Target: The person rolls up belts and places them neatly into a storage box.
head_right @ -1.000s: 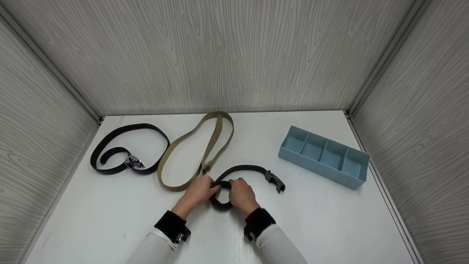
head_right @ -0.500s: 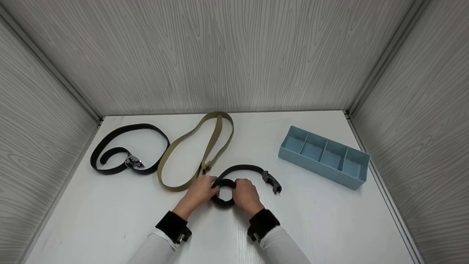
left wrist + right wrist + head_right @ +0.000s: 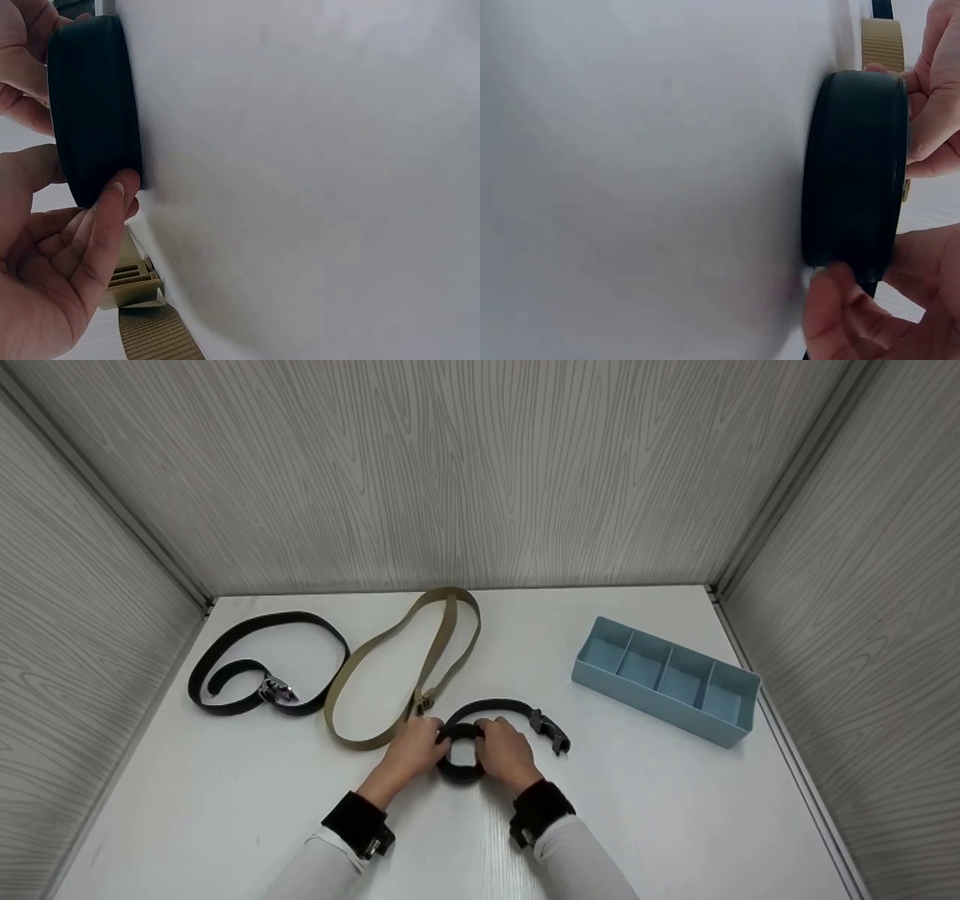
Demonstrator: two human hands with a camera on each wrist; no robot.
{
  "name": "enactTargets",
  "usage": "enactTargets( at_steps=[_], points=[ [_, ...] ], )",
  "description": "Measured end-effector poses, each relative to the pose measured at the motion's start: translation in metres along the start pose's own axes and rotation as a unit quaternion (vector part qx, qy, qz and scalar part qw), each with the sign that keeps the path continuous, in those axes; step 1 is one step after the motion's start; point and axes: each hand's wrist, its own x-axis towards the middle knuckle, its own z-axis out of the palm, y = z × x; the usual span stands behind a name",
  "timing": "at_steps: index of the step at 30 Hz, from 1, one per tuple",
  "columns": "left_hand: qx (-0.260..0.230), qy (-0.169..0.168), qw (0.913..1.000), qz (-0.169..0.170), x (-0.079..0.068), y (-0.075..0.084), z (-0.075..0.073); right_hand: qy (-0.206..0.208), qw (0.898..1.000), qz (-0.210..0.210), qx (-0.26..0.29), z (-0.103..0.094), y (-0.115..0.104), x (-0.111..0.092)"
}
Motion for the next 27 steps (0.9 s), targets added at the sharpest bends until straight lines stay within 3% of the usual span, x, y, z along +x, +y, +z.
enactTargets(
  at_steps=[5, 9, 14, 18, 21, 27],
  points=[
    [-0.005, 0.01, 0.9999, -0.013, 0.0, 0.003, 0.002, 0.004, 0.999, 0.037, 0.019, -0.002, -0.003, -0.006],
    [0.004, 0.001, 1.0, -0.007, -0.001, 0.003, 0.001, 0.006, 1.0, 0.007, 0.008, -0.001, -0.003, -0.007],
    [0.024, -0.034, 0.9988, 0.025, -0.001, 0.002, 0.0, -0.007, 0.999, -0.034, -0.027, -0.001, -0.003, -0.004],
    [0.045, -0.028, 0.9976, 0.044, 0.0, 0.002, 0.002, -0.012, 0.998, -0.052, -0.034, 0.001, -0.001, -0.001],
    [0.059, -0.006, 0.9971, 0.048, 0.0, 0.001, 0.003, -0.014, 0.999, -0.027, -0.012, 0.001, 0.0, -0.002],
    [0.07, 0.022, 0.9966, 0.039, 0.0, 0.004, 0.004, -0.014, 0.997, 0.067, 0.037, -0.004, -0.005, -0.013]
  ],
)
